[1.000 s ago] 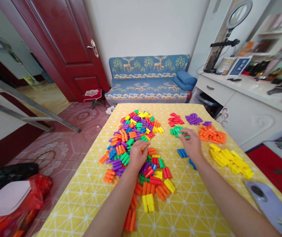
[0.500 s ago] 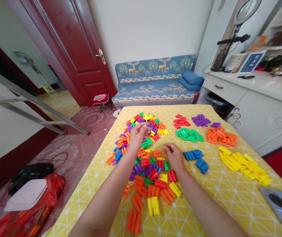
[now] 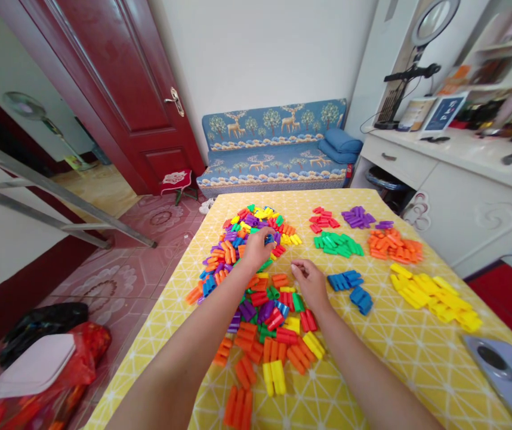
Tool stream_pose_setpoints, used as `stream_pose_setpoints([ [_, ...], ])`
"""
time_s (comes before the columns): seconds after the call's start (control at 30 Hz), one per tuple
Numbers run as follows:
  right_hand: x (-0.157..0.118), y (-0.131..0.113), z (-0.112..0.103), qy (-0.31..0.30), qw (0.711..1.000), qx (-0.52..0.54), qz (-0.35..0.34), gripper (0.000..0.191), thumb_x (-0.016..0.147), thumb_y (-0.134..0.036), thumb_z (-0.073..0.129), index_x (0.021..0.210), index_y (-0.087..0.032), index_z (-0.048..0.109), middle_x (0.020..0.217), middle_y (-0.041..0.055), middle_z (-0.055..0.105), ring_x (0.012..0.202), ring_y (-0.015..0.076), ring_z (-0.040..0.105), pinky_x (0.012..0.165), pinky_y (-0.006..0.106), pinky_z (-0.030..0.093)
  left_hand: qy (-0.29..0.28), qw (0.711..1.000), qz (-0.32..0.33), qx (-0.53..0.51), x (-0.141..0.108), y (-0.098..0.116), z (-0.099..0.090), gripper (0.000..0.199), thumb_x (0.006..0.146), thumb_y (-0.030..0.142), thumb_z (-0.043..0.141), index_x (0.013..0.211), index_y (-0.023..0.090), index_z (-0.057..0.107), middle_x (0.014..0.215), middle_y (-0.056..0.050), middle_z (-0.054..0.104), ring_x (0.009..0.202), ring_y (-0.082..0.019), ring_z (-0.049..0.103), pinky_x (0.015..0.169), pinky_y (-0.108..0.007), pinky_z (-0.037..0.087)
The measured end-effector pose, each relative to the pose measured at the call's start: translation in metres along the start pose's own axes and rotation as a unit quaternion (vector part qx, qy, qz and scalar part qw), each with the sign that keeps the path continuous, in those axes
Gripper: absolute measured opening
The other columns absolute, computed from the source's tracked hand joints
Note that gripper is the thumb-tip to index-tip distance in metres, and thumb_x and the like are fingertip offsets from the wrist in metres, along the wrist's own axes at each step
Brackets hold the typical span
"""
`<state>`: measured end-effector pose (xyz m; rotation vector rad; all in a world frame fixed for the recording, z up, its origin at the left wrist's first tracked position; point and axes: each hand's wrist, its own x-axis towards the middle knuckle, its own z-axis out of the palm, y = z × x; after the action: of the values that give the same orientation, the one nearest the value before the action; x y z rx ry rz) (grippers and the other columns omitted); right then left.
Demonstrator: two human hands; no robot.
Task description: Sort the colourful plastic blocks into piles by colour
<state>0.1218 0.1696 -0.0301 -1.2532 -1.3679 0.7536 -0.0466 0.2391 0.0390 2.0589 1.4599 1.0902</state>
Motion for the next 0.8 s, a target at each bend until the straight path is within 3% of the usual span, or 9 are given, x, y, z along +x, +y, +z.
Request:
stream_pose_setpoints([
  [0.1, -0.001, -0.003, 0.002, -0.016, 1.000, 0.023, -0.014, 0.051, 0.079, -0.038, 0.064, 0.126, -0.021, 0.054, 0.111, 0.0085, 0.064, 0.074, 0.0167, 0.062, 0.068, 0.032, 0.052, -0.004, 0.987, -0.056, -0.149, -0.028, 0.010, 0.011, 0.028, 0.072, 0.014, 0.073, 0.097, 0.016, 0.063, 0.090, -0.006, 0.070, 0.086, -0.020, 0.068, 0.075, -0.031, 0.055],
  [0.17, -0.003, -0.007, 0.002, -0.042, 0.997, 0.022, -0.053, 0.059, 0.078, -0.034, 0.067, 0.134, -0.025, 0.049, 0.119, 0.0082, 0.061, 0.079, 0.0165, 0.062, 0.069, 0.032, 0.052, -0.028, 0.979, -0.065, -0.190, -0.046, 0.011, 0.017, 0.022, 0.072, 0.017, 0.074, 0.092, 0.015, 0.065, 0.090, -0.006, 0.071, 0.083, -0.018, 0.068, 0.076, -0.030, 0.055],
  [0.27, -0.004, -0.011, 0.002, -0.083, 0.990, -0.004, -0.116, 0.046, 0.079, -0.029, 0.065, 0.125, -0.027, 0.058, 0.118, 0.0066, 0.061, 0.096, 0.0200, 0.061, 0.082, 0.036, 0.052, -0.013, 0.977, -0.065, -0.201, -0.065, 0.010, 0.024, 0.021, 0.073, 0.018, 0.074, 0.091, 0.015, 0.066, 0.087, -0.005, 0.070, 0.080, -0.017, 0.067, 0.075, -0.028, 0.055],
  [0.4, -0.004, -0.012, 0.003, -0.087, 0.984, -0.027, -0.155, 0.041, 0.076, -0.026, 0.069, 0.117, -0.027, 0.063, 0.115, 0.0064, 0.062, 0.108, 0.0228, 0.057, 0.094, 0.041, 0.047, 0.019, 0.976, -0.081, -0.201, -0.069, 0.010, 0.026, 0.024, 0.070, 0.022, 0.076, 0.090, 0.016, 0.064, 0.077, -0.002, 0.068, 0.073, -0.016, 0.066, 0.068, -0.026, 0.054],
  [0.6, -0.005, -0.010, 0.004, -0.073, 0.984, -0.052, -0.157, 0.038, 0.074, -0.022, 0.067, 0.112, -0.025, 0.064, 0.110, 0.0065, 0.062, 0.106, 0.0226, 0.059, 0.094, 0.040, 0.048, 0.025, 0.981, -0.066, -0.181, -0.069, 0.013, 0.028, 0.020, 0.072, 0.025, 0.074, 0.087, 0.015, 0.064, 0.080, -0.004, 0.068, 0.071, -0.016, 0.066, 0.065, -0.025, 0.054],
  [0.8, -0.011, -0.015, 0.005, -0.056, 0.981, -0.114, -0.146, 0.039, 0.076, -0.024, 0.065, 0.114, -0.025, 0.061, 0.104, 0.0057, 0.063, 0.093, 0.0212, 0.061, 0.085, 0.037, 0.051, -0.003, 0.974, -0.076, -0.214, -0.071, 0.013, 0.025, 0.030, 0.082, 0.034, 0.065, 0.107, 0.017, 0.063, 0.081, -0.005, 0.072, 0.076, -0.019, 0.071, 0.067, -0.028, 0.057],
])
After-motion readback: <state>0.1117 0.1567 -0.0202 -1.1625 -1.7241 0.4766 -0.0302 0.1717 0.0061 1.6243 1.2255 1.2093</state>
